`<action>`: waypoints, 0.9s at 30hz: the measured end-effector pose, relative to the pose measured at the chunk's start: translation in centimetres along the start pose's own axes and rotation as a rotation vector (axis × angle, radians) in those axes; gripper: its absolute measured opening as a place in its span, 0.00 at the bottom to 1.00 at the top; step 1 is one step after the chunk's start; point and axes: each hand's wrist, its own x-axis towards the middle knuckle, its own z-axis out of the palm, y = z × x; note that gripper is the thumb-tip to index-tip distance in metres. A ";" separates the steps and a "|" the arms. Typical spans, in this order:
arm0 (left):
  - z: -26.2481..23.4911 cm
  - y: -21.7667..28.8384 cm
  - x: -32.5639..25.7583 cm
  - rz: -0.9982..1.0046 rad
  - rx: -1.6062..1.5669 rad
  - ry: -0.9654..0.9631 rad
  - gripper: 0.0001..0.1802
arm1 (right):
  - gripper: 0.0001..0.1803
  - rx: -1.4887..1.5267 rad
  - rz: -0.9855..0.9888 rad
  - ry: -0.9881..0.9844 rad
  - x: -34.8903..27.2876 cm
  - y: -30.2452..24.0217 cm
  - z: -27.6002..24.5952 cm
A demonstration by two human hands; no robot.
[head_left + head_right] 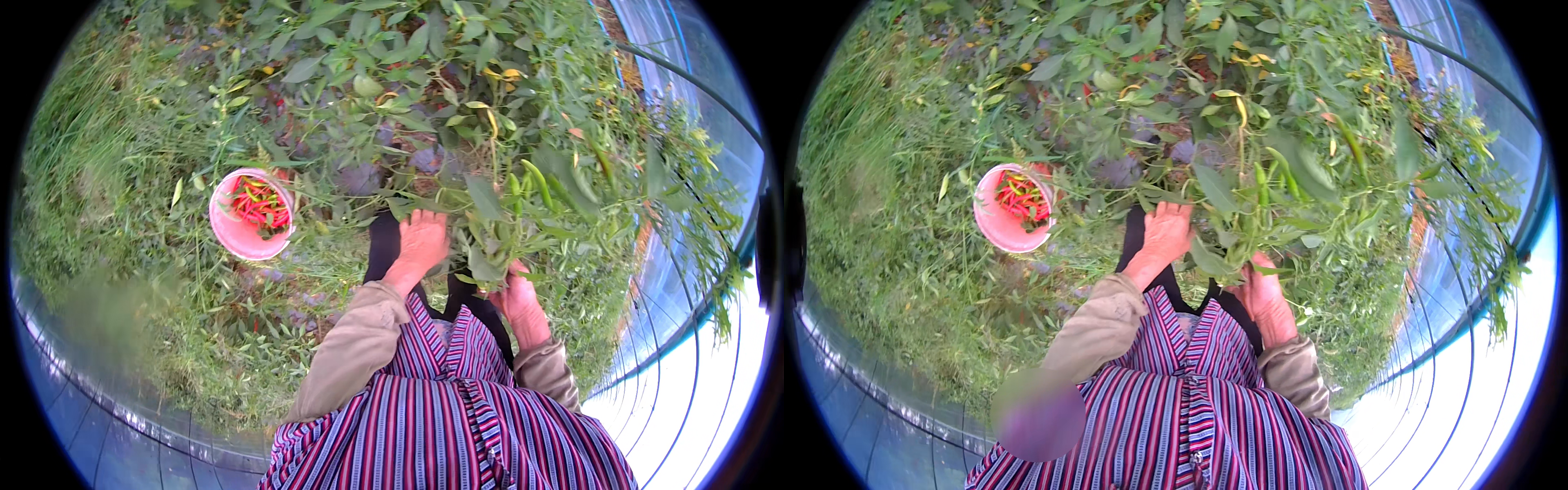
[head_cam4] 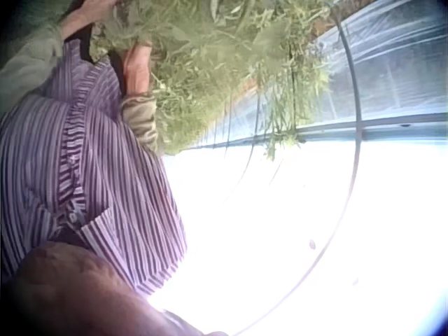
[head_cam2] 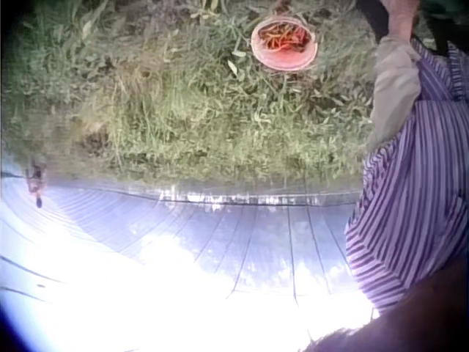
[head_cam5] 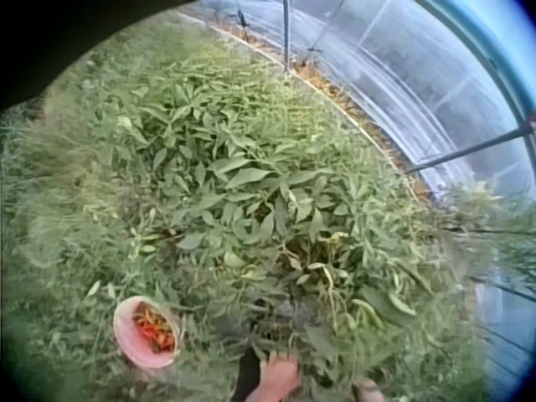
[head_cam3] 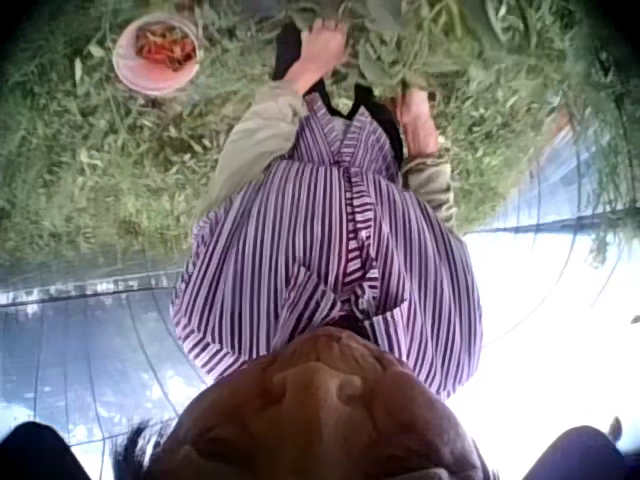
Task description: The person harvests peppers from plants using shears, placing the harvested peppers into a pink bucket.
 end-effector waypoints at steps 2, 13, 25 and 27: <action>-0.5 -0.4 -0.4 0.020 0.018 0.043 0.28 | 0.17 -0.050 -0.072 0.118 -0.3 0.2 1.6; -4.6 2.0 0.3 0.442 -0.563 0.354 0.17 | 0.11 -0.320 -0.083 -0.120 1.9 2.5 -2.7; -12.1 11.2 -3.5 0.366 -0.255 0.355 0.42 | 0.08 -0.409 -0.513 -0.108 3.3 1.8 0.3; -10.9 12.8 -2.3 0.342 -0.229 0.390 0.42 | 0.09 -0.256 -0.476 -0.191 8.6 3.8 -3.3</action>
